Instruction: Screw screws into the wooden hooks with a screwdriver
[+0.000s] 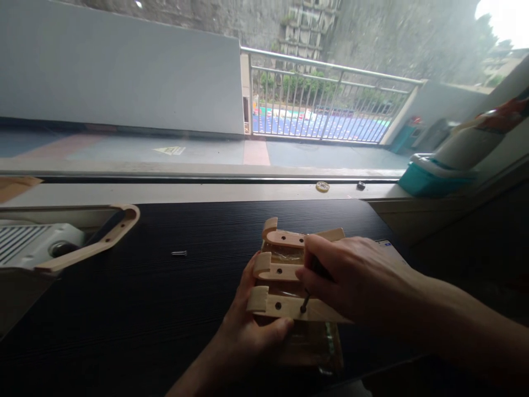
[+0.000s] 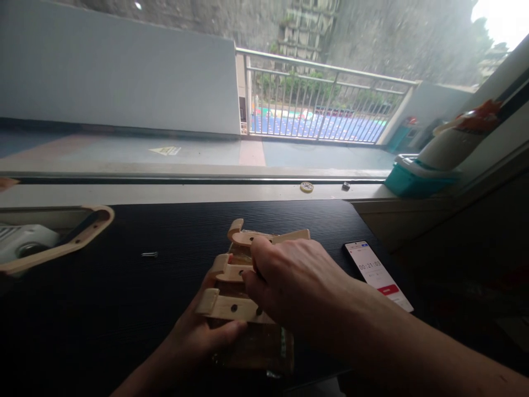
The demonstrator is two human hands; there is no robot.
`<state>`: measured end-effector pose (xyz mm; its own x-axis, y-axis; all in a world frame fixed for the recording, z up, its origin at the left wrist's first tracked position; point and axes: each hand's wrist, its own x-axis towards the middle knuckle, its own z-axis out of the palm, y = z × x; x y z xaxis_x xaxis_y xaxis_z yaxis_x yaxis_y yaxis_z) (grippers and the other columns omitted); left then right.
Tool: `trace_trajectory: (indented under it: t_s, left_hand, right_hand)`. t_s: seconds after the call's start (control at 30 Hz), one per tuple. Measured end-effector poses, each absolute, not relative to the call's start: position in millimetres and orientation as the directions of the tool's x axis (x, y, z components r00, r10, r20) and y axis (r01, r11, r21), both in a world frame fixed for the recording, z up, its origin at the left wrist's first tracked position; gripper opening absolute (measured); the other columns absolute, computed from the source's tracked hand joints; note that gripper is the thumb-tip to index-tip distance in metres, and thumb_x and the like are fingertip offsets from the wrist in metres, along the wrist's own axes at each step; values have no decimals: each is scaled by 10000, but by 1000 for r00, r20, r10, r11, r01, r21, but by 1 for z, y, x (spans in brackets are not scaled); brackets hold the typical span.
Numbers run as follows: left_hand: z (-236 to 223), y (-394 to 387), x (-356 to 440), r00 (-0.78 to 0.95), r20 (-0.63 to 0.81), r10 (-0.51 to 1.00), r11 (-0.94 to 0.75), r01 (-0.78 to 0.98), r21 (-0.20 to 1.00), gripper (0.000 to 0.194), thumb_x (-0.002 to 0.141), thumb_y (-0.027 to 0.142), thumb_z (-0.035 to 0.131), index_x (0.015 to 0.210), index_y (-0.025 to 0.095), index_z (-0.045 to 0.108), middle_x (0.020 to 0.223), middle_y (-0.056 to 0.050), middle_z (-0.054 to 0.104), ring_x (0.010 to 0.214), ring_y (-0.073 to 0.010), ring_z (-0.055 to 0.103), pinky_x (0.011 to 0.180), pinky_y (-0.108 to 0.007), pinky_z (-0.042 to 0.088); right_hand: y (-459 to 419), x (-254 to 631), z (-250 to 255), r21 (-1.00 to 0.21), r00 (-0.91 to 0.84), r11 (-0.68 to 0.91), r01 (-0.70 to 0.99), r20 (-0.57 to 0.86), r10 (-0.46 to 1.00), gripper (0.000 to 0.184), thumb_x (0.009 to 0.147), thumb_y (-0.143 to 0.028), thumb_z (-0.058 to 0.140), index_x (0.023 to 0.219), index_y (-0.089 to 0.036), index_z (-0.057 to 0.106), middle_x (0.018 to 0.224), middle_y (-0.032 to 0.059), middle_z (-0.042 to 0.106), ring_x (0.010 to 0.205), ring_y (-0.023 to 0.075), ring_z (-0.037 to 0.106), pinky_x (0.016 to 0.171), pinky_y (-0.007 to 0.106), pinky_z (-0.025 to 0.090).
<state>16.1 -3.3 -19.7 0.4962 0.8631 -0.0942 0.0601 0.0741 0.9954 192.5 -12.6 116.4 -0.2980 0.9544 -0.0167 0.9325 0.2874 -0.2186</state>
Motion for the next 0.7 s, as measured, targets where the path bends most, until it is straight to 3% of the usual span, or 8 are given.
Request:
trace_trajectory:
  t_s: [0.1, 0.2, 0.33, 0.47, 0.6, 0.7]
  left_hand:
    - [-18, -2, 16, 506, -60, 861, 35, 60, 998, 764, 687, 190, 674, 1359, 244, 315, 1205, -89, 543, 1054, -282, 572, 866, -387, 486]
    - [-16, -1, 15, 518, -26, 855, 8, 37, 999, 802, 676, 178, 685, 1371, 263, 295, 1187, -75, 554, 1054, -277, 572, 884, -399, 477]
    - [-14, -4, 17, 484, -20, 875, 5, 34, 999, 709, 680, 189, 682, 1324, 244, 390, 1124, -75, 583, 1050, -282, 571, 906, -421, 459]
    - [-13, -6, 18, 495, -38, 868, 36, 13, 999, 699, 689, 202, 677, 1323, 237, 386, 1090, -78, 597, 1029, -280, 581, 889, -426, 465]
    - [-16, -3, 17, 527, -21, 849, 39, -24, 999, 738, 685, 188, 674, 1344, 235, 345, 1122, -81, 580, 1044, -276, 578, 873, -405, 484]
    - [-19, 0, 16, 531, 15, 847, 7, -40, 999, 748, 675, 181, 681, 1341, 232, 342, 1163, -86, 554, 1072, -278, 564, 887, -397, 482]
  right_hand:
    - [-14, 192, 128, -241, -394, 374, 896, -39, 918, 86, 814, -245, 521, 734, -213, 517, 644, -54, 576, 538, 86, 471, 494, 235, 233]
    - [-16, 191, 138, -265, -441, 413, 871, -55, 896, 54, 807, -200, 511, 760, -212, 536, 706, -43, 593, 581, 90, 500, 544, 235, 285]
    - [-19, 193, 135, -299, -504, 462, 835, -77, 860, 157, 826, -150, 472, 935, -212, 567, 843, -2, 627, 684, 113, 549, 596, 240, 315]
    - [-25, 194, 119, -274, -377, 352, 895, -44, 925, 163, 903, -228, 383, 960, -203, 533, 789, 2, 631, 631, 124, 554, 533, 243, 278]
    - [-29, 190, 109, -106, -142, 142, 984, 9, 990, 213, 911, -332, 374, 838, -192, 516, 661, 9, 615, 553, 137, 539, 488, 259, 197]
    - [-28, 192, 114, -46, -131, 131, 990, -5, 991, 279, 904, -375, 378, 757, -195, 532, 630, 9, 606, 540, 133, 529, 491, 266, 190]
